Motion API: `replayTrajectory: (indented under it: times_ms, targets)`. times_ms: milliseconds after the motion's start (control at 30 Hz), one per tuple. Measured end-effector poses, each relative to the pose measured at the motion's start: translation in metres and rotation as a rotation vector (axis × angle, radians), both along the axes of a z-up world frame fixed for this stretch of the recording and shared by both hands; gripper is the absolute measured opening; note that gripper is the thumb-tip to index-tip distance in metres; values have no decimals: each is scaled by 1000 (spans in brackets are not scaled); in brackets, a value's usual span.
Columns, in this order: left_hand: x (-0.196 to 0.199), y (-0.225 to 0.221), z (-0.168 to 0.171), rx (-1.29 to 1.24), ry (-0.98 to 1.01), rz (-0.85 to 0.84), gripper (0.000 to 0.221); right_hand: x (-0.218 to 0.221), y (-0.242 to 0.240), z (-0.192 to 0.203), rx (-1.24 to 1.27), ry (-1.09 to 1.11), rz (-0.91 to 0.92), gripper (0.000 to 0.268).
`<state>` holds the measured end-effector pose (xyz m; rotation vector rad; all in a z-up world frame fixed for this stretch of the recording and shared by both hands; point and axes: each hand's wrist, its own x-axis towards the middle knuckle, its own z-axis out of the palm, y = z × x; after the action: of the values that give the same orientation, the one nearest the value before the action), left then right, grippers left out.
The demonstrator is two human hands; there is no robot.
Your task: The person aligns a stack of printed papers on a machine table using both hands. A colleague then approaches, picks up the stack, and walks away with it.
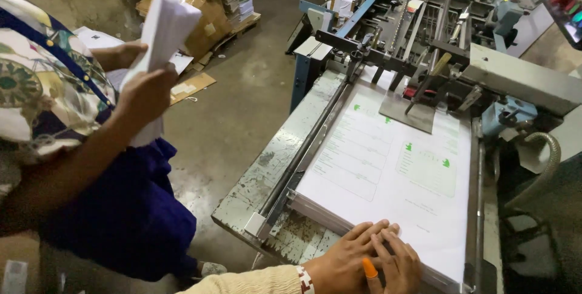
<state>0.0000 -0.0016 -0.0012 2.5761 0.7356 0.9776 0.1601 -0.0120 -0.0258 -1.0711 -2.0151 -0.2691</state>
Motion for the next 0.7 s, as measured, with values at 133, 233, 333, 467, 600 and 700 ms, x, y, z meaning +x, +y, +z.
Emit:
replayTrajectory:
  times_ms: [133,233,333,467,600,700]
  targets:
    - [-1,-1,1,-7,30,13,55,-8,-4,10,45,16,-29,45]
    - [1,-1,-5,33,-6,41,54,-2,0,4,55,-6,-6,45]
    - [1,0,-8,46,-15,45,55,-5,-4,6,33,-12,-13,48]
    - [-1,2,-11,47,-15,21,56,7,1,-3,-46,-69,-1,55]
    - [-2,3,-14,-15,-38,-19,62,9,5,-11,4,-63,-39,52]
    - [-1,5,-19,2,-53,-17,60,20,12,-25,-16,-107,-27,54]
